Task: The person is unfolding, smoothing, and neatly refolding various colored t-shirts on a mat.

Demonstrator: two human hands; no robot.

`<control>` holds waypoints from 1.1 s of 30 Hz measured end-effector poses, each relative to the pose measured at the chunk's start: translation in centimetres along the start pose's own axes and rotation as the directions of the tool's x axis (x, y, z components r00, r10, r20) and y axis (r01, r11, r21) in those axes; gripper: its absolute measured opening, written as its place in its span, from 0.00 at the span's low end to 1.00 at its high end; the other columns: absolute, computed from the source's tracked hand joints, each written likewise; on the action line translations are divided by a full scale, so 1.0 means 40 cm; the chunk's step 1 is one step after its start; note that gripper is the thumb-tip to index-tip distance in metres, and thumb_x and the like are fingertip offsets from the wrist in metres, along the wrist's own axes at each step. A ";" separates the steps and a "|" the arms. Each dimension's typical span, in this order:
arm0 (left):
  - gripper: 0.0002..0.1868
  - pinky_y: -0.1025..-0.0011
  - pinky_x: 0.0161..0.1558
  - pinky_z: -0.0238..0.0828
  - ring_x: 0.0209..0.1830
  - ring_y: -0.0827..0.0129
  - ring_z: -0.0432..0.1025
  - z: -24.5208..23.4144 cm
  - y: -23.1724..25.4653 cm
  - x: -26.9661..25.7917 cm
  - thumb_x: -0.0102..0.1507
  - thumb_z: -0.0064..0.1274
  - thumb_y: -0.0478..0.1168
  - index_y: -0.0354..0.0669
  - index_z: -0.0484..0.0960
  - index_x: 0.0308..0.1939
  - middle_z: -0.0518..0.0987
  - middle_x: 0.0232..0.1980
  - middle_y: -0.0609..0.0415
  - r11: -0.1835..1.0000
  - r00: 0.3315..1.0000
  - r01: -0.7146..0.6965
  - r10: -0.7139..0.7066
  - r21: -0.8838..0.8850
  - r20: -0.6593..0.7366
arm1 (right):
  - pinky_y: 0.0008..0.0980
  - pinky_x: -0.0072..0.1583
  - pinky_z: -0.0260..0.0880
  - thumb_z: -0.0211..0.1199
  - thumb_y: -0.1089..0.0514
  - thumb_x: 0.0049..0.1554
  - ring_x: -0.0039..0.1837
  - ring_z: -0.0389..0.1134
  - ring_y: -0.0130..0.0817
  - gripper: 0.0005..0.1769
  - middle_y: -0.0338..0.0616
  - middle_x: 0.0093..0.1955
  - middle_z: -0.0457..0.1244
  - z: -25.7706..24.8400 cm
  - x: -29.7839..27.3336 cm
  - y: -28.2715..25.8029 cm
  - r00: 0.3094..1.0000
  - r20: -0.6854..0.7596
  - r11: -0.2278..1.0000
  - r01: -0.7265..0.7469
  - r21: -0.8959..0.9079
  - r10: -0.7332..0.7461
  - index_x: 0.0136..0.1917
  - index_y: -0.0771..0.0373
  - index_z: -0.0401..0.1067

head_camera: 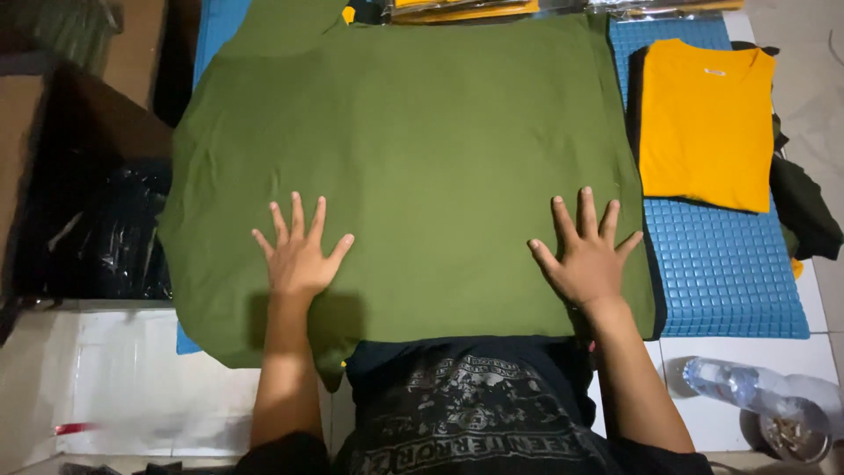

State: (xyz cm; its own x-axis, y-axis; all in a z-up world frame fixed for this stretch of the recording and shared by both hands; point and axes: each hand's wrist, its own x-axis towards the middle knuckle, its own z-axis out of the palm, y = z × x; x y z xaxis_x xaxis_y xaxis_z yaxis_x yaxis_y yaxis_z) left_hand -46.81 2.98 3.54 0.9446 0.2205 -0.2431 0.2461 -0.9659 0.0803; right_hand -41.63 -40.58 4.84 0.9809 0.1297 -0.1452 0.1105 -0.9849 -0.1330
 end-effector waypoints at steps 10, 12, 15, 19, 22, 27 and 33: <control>0.48 0.20 0.68 0.32 0.82 0.30 0.36 0.016 0.021 -0.011 0.67 0.36 0.73 0.49 0.54 0.82 0.44 0.85 0.36 0.990 0.989 -0.118 0.111 -0.076 -0.097 | 0.81 0.71 0.45 0.63 0.37 0.58 0.82 0.46 0.65 0.40 0.51 0.85 0.51 0.045 -0.027 0.021 0.915 -0.313 0.964 0.265 -0.006 -0.254 0.77 0.56 0.66; 0.51 0.22 0.69 0.38 0.81 0.30 0.44 0.012 0.075 -0.064 0.60 0.47 0.74 0.47 0.63 0.77 0.53 0.82 0.34 0.911 0.915 -0.403 0.398 -0.091 -0.074 | 0.75 0.77 0.34 0.60 0.26 0.51 0.86 0.44 0.49 0.46 0.36 0.86 0.50 0.048 -0.078 -0.008 0.891 -0.134 0.901 0.425 -0.085 -0.433 0.78 0.44 0.63; 0.54 0.20 0.66 0.40 0.78 0.29 0.47 0.007 0.202 -0.218 0.52 0.62 0.72 0.51 0.66 0.75 0.57 0.80 0.37 0.702 0.705 -0.709 0.703 -0.068 -0.093 | 0.76 0.76 0.33 0.64 0.16 0.42 0.84 0.43 0.53 0.55 0.41 0.85 0.49 0.044 -0.153 -0.064 0.726 -0.094 0.730 0.683 -0.008 -0.681 0.76 0.41 0.64; 0.48 0.30 0.71 0.38 0.80 0.38 0.47 0.084 0.226 -0.294 0.55 0.67 0.56 0.48 0.66 0.76 0.58 0.80 0.41 0.647 0.645 -0.758 0.726 -0.082 -0.236 | 0.73 0.75 0.42 0.70 0.40 0.50 0.81 0.53 0.49 0.34 0.42 0.80 0.56 0.094 -0.188 -0.091 0.626 -0.282 0.664 0.745 -0.059 -0.727 0.69 0.42 0.70; 0.30 0.48 0.72 0.59 0.73 0.52 0.65 0.103 0.188 -0.276 0.61 0.61 0.44 0.48 0.75 0.67 0.72 0.70 0.51 0.646 0.564 -0.763 0.663 -0.005 -0.492 | 0.61 0.74 0.54 0.68 0.49 0.55 0.76 0.62 0.48 0.20 0.41 0.72 0.64 0.077 -0.177 -0.106 0.542 -0.429 0.600 0.800 -0.001 -0.723 0.61 0.44 0.76; 0.08 0.60 0.52 0.74 0.49 0.60 0.75 0.075 0.156 -0.272 0.65 0.56 0.39 0.48 0.85 0.47 0.79 0.45 0.57 0.583 0.486 -0.812 0.657 -0.020 -0.576 | 0.51 0.65 0.65 0.61 0.41 0.61 0.65 0.69 0.44 0.18 0.39 0.60 0.69 0.017 -0.165 -0.163 0.532 -0.459 0.563 0.823 0.080 -0.712 0.58 0.50 0.78; 0.08 0.67 0.36 0.71 0.31 0.64 0.69 -0.005 0.191 -0.273 0.69 0.51 0.43 0.48 0.83 0.38 0.72 0.33 0.59 0.599 0.452 -0.801 0.606 0.002 -0.655 | 0.41 0.53 0.68 0.57 0.51 0.62 0.58 0.71 0.41 0.14 0.39 0.56 0.69 0.035 -0.174 -0.261 0.494 -0.517 0.534 0.842 0.081 -0.700 0.57 0.53 0.78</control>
State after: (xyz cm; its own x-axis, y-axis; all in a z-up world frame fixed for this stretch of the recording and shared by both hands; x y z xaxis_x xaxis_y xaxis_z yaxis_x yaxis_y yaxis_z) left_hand -55.19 -6.77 7.00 0.7182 -0.3966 0.5718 -0.6092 -0.7555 0.2412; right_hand -49.85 -31.04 5.84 0.4896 0.6938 0.5281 0.8715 -0.4075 -0.2726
